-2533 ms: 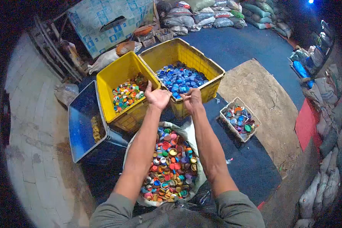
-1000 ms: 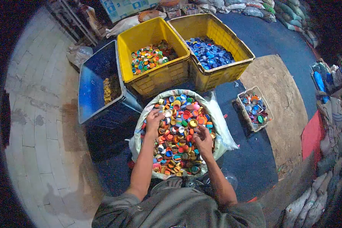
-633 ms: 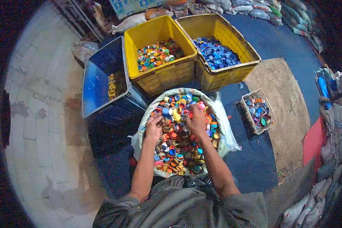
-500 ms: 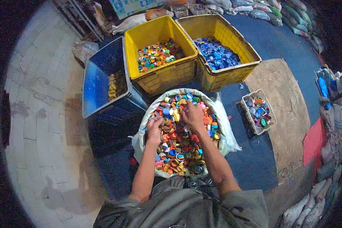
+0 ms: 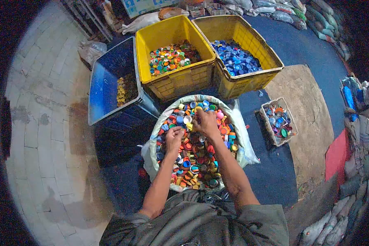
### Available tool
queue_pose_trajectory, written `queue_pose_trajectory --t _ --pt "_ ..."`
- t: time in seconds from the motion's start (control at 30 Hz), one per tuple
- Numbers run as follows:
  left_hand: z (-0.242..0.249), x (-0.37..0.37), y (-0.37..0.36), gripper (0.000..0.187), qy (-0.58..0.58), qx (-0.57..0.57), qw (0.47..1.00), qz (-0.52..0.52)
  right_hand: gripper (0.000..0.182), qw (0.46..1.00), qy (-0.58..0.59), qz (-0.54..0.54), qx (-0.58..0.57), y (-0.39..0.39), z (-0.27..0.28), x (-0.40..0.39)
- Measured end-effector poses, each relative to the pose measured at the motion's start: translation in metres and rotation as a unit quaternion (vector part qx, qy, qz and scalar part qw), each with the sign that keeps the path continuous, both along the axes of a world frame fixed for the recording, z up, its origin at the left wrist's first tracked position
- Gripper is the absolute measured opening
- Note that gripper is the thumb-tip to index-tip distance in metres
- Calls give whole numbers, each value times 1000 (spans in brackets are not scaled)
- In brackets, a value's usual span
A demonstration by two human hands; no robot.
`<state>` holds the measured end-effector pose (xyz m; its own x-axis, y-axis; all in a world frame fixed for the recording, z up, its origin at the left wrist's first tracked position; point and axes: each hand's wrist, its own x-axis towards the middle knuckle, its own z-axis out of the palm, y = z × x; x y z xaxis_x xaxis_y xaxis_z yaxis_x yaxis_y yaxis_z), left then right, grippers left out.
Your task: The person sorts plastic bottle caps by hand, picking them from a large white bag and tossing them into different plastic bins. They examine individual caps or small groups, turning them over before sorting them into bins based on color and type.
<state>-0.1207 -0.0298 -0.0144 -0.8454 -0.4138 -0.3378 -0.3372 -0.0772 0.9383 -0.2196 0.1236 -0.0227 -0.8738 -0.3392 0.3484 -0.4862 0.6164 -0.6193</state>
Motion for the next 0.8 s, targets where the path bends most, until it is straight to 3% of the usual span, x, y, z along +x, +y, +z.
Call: queue_pose_trajectory --t 0.07,0.13,0.17,0.23,0.33,0.43,0.6,0.8 --pt "0 -5 3 33 3 -27 1000 -11 50 997 -11 -26 -67 3 6 5" --pt "7 -9 6 38 6 -59 998 -22 47 977 -93 -71 -179 12 21 17" --pt "5 -11 7 40 53 -176 982 -41 45 959 -134 -93 -234 17 24 22" --pt "4 -15 7 45 144 -399 902 -80 46 921 -205 -107 -315 39 13 30" --pt "24 -18 8 60 154 -457 854 -197 43 710 -355 -56 -606 72 16 60" --pt "26 -26 5 71 150 -491 815 -269 43 574 -392 -48 -717 93 15 89" --pt "19 -37 2 74 131 -498 798 -312 46 531 -407 -89 -738 115 3 119" --pt "23 -40 4 62 133 -473 821 -291 43 553 -417 -131 -710 110 12 128"
